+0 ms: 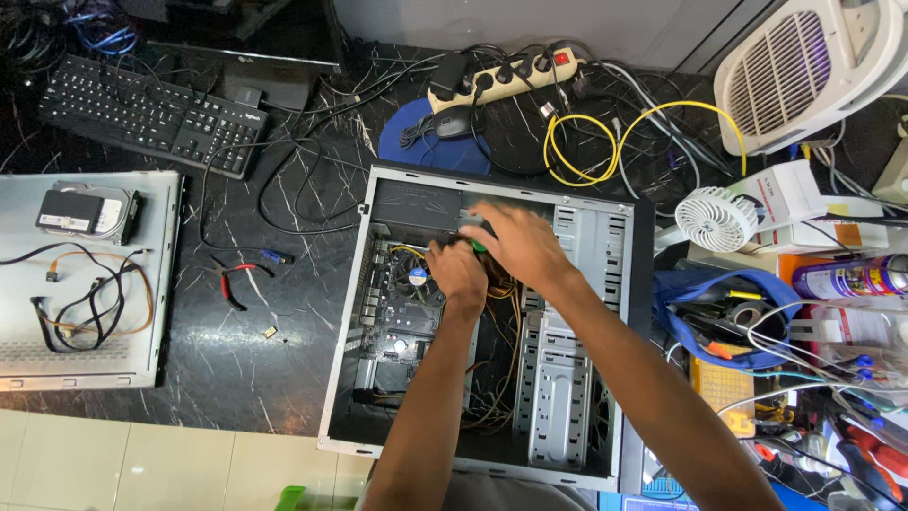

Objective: The person uses a screwdriver to remove screws from the motherboard inside a computer case. They then lift the motherboard out of the case and place it on a blue mat. The person proceeds to disconnect various cables from the motherboard and the power supply unit.

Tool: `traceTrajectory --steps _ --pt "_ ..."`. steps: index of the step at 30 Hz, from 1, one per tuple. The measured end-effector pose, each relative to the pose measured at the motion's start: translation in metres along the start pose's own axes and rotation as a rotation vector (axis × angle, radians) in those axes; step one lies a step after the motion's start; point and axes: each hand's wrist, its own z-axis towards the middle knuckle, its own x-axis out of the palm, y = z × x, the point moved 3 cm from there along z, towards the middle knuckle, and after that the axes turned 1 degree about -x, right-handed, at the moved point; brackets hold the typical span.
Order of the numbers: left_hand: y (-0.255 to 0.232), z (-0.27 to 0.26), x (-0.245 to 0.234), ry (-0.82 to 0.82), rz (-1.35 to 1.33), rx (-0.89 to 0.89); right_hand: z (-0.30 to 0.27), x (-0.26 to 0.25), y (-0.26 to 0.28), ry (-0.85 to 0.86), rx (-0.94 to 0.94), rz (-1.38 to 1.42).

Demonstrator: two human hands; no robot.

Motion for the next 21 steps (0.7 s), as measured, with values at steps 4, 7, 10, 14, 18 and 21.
traceTrajectory --steps 4,7,10,14,18,21 --pt "-0.004 -0.006 -0.023 0.027 0.034 -0.033 0.002 0.003 -0.002 0.068 -0.037 0.139" --pt "-0.009 -0.021 -0.047 0.039 0.048 0.045 -0.005 -0.01 0.008 0.083 -0.046 0.081" --pt "-0.002 -0.005 -0.017 0.016 0.073 0.003 -0.002 -0.005 0.001 0.168 0.137 0.136" --pt "-0.005 -0.006 -0.018 -0.023 -0.019 0.015 -0.006 0.007 -0.013 0.097 0.077 0.098" --pt "-0.002 0.002 0.006 -0.014 -0.017 -0.049 -0.008 -0.009 0.0 0.121 0.113 0.183" --pt "0.002 0.0 0.012 -0.083 0.014 0.013 -0.012 -0.003 -0.005 0.088 0.112 0.181"
